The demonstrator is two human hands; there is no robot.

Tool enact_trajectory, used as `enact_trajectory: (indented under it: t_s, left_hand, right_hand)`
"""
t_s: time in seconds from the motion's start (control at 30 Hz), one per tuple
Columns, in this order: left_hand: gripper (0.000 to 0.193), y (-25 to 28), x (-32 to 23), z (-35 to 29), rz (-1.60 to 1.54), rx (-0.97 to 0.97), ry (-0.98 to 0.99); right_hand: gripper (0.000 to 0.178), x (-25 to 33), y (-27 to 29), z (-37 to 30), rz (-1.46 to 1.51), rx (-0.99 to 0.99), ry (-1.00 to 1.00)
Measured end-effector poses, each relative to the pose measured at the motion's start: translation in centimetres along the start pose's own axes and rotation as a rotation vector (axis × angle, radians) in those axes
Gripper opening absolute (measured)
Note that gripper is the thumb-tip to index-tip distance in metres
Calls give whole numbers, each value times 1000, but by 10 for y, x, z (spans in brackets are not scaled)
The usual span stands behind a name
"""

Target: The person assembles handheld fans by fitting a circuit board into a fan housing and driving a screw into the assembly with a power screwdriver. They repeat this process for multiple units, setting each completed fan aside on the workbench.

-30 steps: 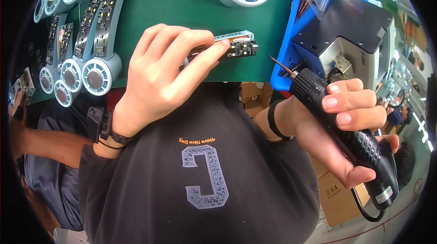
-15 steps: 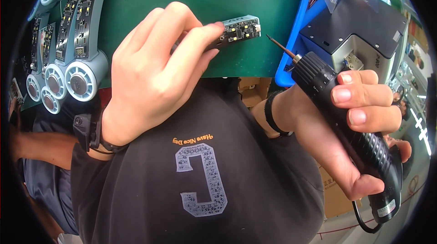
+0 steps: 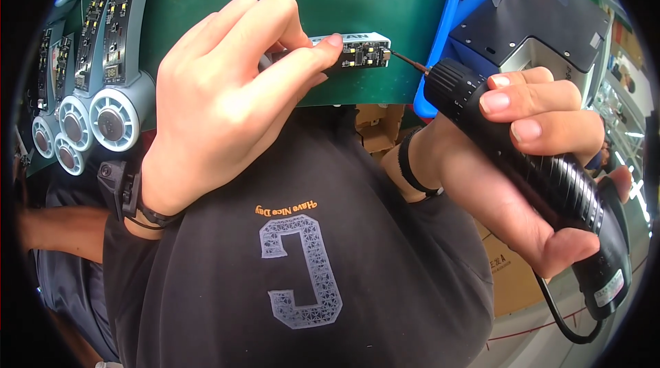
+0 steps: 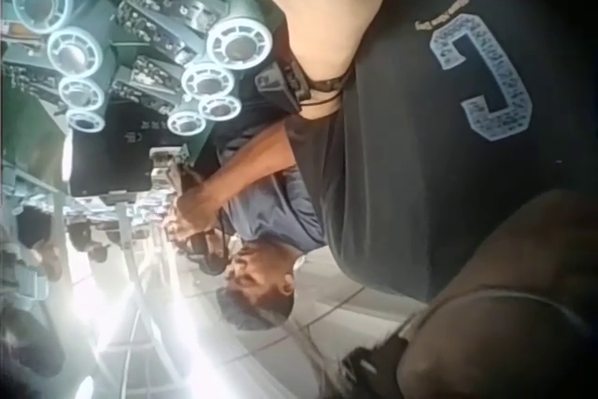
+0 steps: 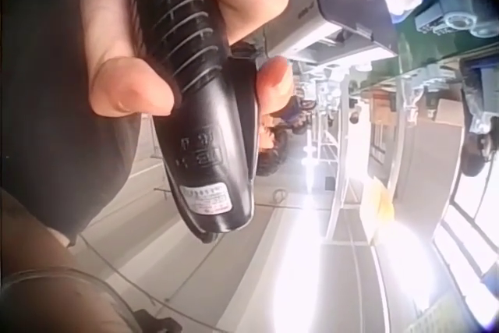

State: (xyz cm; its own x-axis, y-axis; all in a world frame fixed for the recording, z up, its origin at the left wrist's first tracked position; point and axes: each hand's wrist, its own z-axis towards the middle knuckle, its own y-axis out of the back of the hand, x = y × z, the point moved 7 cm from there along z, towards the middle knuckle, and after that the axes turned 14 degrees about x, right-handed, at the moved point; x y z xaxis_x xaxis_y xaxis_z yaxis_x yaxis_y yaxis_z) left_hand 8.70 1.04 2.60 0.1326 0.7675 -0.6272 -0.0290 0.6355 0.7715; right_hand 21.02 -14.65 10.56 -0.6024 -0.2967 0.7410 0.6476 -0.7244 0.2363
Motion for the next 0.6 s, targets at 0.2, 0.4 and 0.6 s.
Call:
enact_trajectory:
  t_s: [0.2,0.4,0.6]
  left_hand:
    - [42,0,0,-1,1,-15,-7]
    - [43,0,-2,-2,7,-17,-6]
    - [43,-1,-1,-1,-1,-21,-1]
  right_hand:
    - [77,-4,-4,-2,-66,-72,-13]
    - [77,-7,-4,-3,-70,-99,-14]
    - [77,-9,-2,-5,-66,-100,25]
